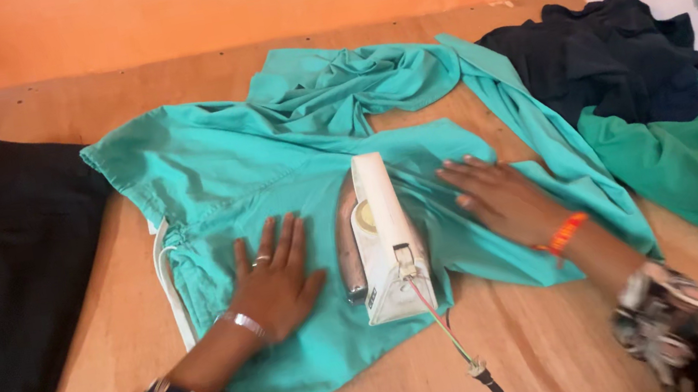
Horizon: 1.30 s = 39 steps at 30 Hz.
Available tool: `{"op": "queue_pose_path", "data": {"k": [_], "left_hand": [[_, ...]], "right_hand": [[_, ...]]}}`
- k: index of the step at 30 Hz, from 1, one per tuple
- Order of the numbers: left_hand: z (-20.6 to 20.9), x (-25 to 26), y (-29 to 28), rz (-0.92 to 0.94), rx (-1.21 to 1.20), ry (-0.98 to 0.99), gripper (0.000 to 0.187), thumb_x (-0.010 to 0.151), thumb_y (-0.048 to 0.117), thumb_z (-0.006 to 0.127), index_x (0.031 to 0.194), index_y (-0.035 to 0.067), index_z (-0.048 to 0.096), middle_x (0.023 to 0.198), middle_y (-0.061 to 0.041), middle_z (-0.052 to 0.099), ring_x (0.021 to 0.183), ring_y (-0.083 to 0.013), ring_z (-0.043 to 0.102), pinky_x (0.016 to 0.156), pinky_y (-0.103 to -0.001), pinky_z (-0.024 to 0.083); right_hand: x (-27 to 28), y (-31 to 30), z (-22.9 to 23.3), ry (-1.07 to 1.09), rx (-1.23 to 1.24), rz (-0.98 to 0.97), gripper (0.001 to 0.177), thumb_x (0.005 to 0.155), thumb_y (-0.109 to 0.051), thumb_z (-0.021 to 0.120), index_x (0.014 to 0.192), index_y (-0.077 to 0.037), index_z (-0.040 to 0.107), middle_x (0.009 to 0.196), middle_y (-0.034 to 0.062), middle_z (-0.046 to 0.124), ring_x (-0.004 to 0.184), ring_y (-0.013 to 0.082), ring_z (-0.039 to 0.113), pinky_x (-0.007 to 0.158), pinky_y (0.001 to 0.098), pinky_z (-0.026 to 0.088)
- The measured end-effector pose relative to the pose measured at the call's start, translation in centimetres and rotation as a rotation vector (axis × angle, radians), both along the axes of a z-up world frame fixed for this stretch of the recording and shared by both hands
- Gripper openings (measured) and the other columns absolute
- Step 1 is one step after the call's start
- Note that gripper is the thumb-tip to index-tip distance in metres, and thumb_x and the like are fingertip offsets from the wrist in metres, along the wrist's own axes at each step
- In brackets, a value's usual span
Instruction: The person irons a teal garment on a wooden table using a white electric iron. They repeatedly smooth the fabric with one hand while moving the iron back and forth with the other, adjusting the garment's position as needed.
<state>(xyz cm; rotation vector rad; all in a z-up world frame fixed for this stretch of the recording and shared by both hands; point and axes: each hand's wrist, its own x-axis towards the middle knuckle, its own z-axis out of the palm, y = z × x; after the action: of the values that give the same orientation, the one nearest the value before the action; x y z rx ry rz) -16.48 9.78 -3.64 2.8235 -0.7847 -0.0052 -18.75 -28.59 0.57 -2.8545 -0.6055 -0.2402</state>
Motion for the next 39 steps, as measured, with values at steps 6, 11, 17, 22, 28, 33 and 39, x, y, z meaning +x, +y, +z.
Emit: {"op": "queue_pose_path", "data": {"k": [6, 11, 17, 22, 28, 33, 39], "left_hand": [[1.0, 0.3, 2.8, -0.082, 0.048, -0.161, 0.081, 0.096, 0.059, 0.041, 0.159, 0.014, 0.018, 0.169, -0.016, 0.017, 0.155, -0.0387, 0.013, 0.112, -0.069, 0.007], [1.4, 4.5, 7.8, -0.246, 0.029, -0.232, 0.077, 0.098, 0.053, 0.043, 0.159, 0.010, 0.024, 0.164, -0.019, 0.023, 0.152, -0.0390, 0.019, 0.118, -0.062, 0.009], [2.0, 4.8, 13.5, -0.363, -0.032, -0.258, 0.071, 0.100, 0.047, 0.043, 0.159, 0.009, 0.028, 0.165, -0.020, 0.025, 0.152, -0.0393, 0.021, 0.120, -0.056, 0.014], [2.2, 2.8, 13.6, -0.356, -0.009, -0.283, 0.068, 0.099, 0.049, 0.045, 0.157, 0.015, 0.033, 0.164, -0.020, 0.025, 0.151, -0.0383, 0.022, 0.118, -0.055, 0.015], [2.8, 2.1, 13.1, -0.326, -0.069, -0.245, 0.065, 0.100, 0.049, 0.046, 0.155, 0.016, 0.039, 0.163, -0.020, 0.032, 0.150, -0.0387, 0.027, 0.119, -0.054, 0.019], [3.2, 1.7, 12.9, -0.275, -0.098, -0.237, 0.063, 0.099, 0.050, 0.047, 0.153, 0.018, 0.043, 0.161, -0.017, 0.036, 0.149, -0.0367, 0.030, 0.119, -0.053, 0.022], [2.6, 2.0, 13.2, -0.241, -0.072, -0.283, 0.064, 0.099, 0.051, 0.047, 0.155, 0.020, 0.043, 0.162, -0.017, 0.035, 0.149, -0.0369, 0.030, 0.120, -0.054, 0.022]], "right_hand": [[5.9, -6.1, -4.1, -0.049, -0.226, -0.299, 0.059, 0.101, -0.053, 0.038, 0.155, -0.030, 0.037, 0.167, 0.0063, 0.024, 0.156, 0.0318, 0.015, 0.115, 0.0711, 0.007], [3.6, -6.7, -1.9, -0.219, -0.247, -0.174, 0.067, 0.097, -0.053, 0.046, 0.155, -0.022, 0.035, 0.168, 0.0099, 0.024, 0.156, 0.0335, 0.017, 0.118, 0.0686, 0.009], [-5.2, -1.0, -2.1, 0.005, -0.230, 0.161, 0.069, 0.097, -0.051, 0.050, 0.157, -0.024, 0.032, 0.168, 0.0068, 0.020, 0.154, 0.0311, 0.014, 0.116, 0.0640, 0.009], [-6.2, -1.8, -0.8, 0.064, -0.228, 0.115, 0.065, 0.098, -0.048, 0.047, 0.157, -0.027, 0.031, 0.168, 0.0054, 0.017, 0.154, 0.0309, 0.012, 0.116, 0.0630, 0.006], [-5.3, 1.3, -1.2, 0.121, -0.209, -0.048, 0.063, 0.100, -0.043, 0.044, 0.159, -0.028, 0.029, 0.170, 0.0032, 0.017, 0.155, 0.0274, 0.013, 0.117, 0.0628, 0.007], [0.3, 7.2, -2.5, -0.005, 0.094, 0.094, 0.059, 0.105, -0.033, 0.039, 0.160, -0.014, 0.028, 0.168, 0.0107, 0.025, 0.156, 0.0309, 0.021, 0.121, 0.0603, 0.013], [5.3, 13.1, -5.5, 0.027, 0.175, 0.046, 0.069, 0.107, -0.043, 0.037, 0.162, -0.003, 0.020, 0.167, 0.0177, 0.024, 0.155, 0.0331, 0.020, 0.123, 0.0554, 0.016]]}}
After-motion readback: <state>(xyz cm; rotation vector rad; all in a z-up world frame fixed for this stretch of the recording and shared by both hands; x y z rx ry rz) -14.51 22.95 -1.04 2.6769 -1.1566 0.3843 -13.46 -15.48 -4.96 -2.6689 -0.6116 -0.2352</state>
